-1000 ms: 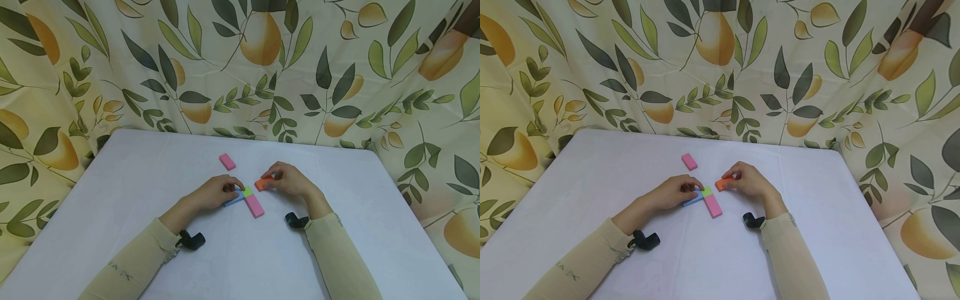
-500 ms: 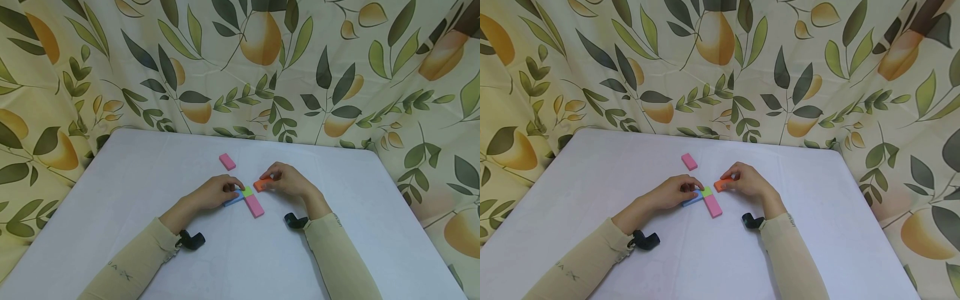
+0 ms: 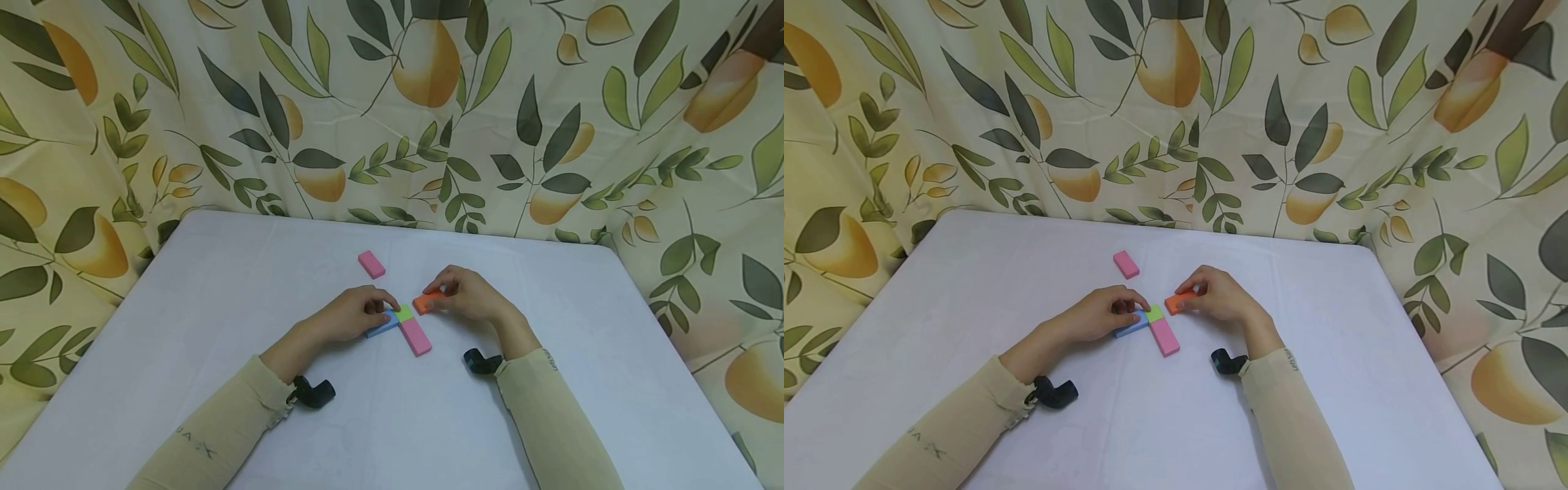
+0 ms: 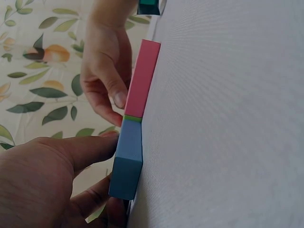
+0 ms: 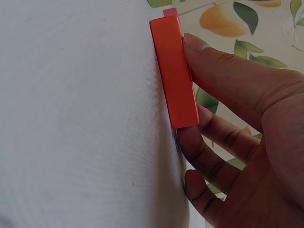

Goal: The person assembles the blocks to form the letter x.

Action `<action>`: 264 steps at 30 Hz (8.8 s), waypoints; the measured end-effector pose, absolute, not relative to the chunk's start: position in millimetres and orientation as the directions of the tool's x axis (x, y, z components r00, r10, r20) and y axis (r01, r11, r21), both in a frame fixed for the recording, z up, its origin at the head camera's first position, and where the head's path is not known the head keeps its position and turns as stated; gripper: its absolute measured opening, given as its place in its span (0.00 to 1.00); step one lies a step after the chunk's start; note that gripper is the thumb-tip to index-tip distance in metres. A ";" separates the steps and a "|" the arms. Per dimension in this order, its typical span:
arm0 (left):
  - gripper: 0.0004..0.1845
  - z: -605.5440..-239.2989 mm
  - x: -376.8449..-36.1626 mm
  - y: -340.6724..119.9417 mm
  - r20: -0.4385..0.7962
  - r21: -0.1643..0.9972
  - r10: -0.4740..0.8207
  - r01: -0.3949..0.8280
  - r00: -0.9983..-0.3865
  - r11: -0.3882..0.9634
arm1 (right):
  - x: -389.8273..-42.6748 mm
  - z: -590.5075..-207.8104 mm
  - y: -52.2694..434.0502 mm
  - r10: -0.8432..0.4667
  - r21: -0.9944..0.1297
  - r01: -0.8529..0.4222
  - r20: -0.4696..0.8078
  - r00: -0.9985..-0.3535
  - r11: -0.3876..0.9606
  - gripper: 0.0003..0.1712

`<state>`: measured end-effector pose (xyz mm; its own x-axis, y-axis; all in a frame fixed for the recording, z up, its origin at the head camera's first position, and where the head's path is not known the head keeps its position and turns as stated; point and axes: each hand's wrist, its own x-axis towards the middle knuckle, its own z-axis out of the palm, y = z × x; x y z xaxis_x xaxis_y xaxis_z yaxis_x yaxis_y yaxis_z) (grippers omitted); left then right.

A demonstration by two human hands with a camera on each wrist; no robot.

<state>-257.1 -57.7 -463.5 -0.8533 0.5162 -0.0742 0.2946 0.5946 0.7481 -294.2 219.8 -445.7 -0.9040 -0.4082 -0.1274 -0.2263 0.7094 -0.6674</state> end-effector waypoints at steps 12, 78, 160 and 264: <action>0.12 -463.3 -256.8 -58.1 -0.074 0.745 0.520 0.300 -0.851 0.596 | -295.7 -447.0 218.7 -0.434 -0.689 -0.237 -0.123 -0.893 0.685 0.11; 0.12 -463.4 -258.2 -57.7 -0.074 0.722 0.518 0.313 -0.852 0.617 | -293.0 -444.1 207.6 -0.464 -0.708 -0.237 -0.142 -0.875 0.665 0.15; 0.12 -467.4 -259.3 -56.1 -0.067 0.742 0.532 0.314 -0.844 0.592 | -267.8 -423.7 198.2 -0.540 -0.615 -0.383 -0.083 -0.838 0.690 0.22; 0.12 -460.8 -255.1 -55.9 -0.051 0.740 0.515 0.314 -0.856 0.595 | -242.0 -448.8 204.4 -0.569 -0.686 -0.346 -0.120 -0.814 0.640 0.28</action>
